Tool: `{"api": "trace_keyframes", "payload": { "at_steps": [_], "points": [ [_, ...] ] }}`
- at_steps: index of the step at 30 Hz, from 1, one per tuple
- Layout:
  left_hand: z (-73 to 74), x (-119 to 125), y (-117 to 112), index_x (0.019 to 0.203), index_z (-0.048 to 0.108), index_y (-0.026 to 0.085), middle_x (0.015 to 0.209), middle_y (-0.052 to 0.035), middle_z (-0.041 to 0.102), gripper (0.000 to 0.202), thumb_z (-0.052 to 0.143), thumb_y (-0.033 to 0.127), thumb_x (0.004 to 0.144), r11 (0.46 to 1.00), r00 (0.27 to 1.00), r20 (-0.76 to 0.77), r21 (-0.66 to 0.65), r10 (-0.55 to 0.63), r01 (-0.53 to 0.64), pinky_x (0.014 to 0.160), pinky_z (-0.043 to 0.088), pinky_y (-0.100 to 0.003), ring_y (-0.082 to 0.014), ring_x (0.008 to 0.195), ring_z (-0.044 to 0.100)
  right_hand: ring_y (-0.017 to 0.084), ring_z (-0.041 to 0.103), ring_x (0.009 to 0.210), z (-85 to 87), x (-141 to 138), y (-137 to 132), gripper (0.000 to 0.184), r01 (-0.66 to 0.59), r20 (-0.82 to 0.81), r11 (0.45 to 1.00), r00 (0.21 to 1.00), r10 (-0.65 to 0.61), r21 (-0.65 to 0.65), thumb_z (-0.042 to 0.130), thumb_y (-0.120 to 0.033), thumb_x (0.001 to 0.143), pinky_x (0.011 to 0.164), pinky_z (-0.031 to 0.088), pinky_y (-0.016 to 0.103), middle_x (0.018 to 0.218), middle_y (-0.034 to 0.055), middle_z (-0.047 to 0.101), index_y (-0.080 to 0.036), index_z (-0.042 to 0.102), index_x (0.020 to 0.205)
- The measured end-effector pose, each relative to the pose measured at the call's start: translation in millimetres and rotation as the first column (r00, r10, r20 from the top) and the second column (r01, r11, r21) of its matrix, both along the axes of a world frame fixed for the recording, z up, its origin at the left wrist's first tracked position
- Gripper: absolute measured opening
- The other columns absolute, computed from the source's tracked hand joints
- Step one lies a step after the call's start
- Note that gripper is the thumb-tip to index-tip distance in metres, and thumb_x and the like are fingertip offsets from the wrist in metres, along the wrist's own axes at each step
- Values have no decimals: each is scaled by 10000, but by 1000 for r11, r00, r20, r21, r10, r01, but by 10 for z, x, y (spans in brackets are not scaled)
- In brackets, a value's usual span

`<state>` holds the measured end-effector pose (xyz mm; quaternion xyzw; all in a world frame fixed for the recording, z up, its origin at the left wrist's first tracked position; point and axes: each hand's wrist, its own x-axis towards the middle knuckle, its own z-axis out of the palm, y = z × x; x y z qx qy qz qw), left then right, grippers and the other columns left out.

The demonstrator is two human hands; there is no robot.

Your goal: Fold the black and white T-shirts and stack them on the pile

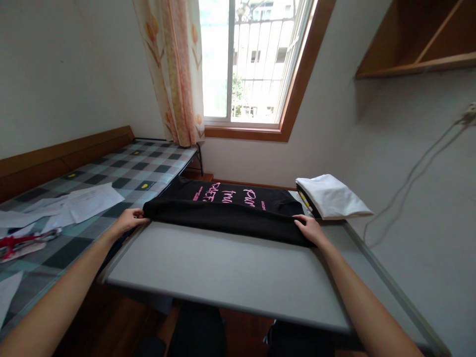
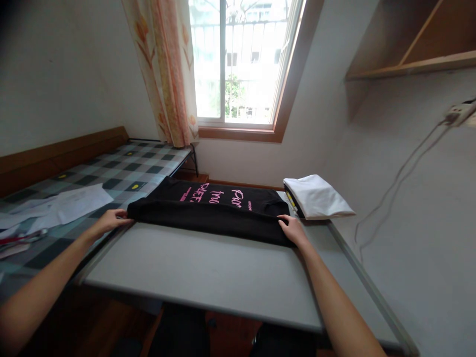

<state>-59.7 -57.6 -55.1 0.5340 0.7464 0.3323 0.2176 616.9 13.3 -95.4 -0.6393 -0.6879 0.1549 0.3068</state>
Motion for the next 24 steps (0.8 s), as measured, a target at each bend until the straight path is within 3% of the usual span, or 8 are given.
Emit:
{"api": "trace_keyframes", "payload": {
  "at_steps": [5, 11, 15, 18, 21, 24],
  "points": [
    [12, 12, -19, 566, 620, 184, 554, -12, 616, 387, 797, 488, 404, 1000, 998, 64, 18, 22, -23, 495, 431, -262, -187, 537, 570, 261, 683, 923, -4, 12, -10, 286, -12, -13, 1000, 1000, 12, 28, 543, -330, 749, 848, 508, 357, 962, 86, 750, -201, 742, 908],
    [97, -293, -48, 639, 581, 188, 815, -57, 721, 473, 824, 543, 442, 959, 968, 246, 281, -38, -34, 610, 535, -298, -230, 705, 680, 279, 678, 930, -13, 9, -38, 311, 16, -23, 999, 1000, -15, 46, 518, -350, 759, 859, 504, 389, 967, 105, 745, -188, 735, 913],
    [17, -433, -57, 662, 608, 191, 675, -44, 697, 487, 854, 522, 404, 987, 966, 257, 158, -32, -10, 672, 569, -336, -248, 693, 686, 282, 677, 934, -16, -12, -46, 321, 9, -16, 1000, 1000, -9, 27, 517, -348, 758, 863, 503, 390, 981, 112, 742, -179, 731, 927],
    [-77, -408, -38, 715, 623, 193, 711, -43, 698, 503, 877, 449, 364, 997, 950, 312, 71, -14, -9, 658, 573, -324, -246, 720, 683, 275, 677, 941, -8, -12, -49, 294, -6, -17, 1000, 1000, 6, 30, 533, -348, 756, 866, 501, 378, 982, 97, 745, -197, 731, 913],
    [-110, -326, -9, 835, 640, 206, 778, -42, 695, 528, 885, 378, 400, 999, 864, 503, -17, 35, -31, 598, 563, -288, -208, 679, 673, 270, 680, 926, -3, -6, -51, 295, -6, -16, 1000, 1000, 6, 29, 533, -352, 752, 847, 506, 368, 966, 91, 747, -202, 734, 908],
    [-76, -246, 42, 865, 649, 207, 812, -54, 689, 472, 862, 404, 493, 995, 766, 638, -95, 78, -22, 528, 530, -245, -169, 622, 653, 268, 684, 909, -12, -6, -50, 312, 7, -19, 999, 1000, -6, 33, 529, -360, 744, 840, 510, 366, 953, 90, 748, -198, 737, 910]
  ]
}}
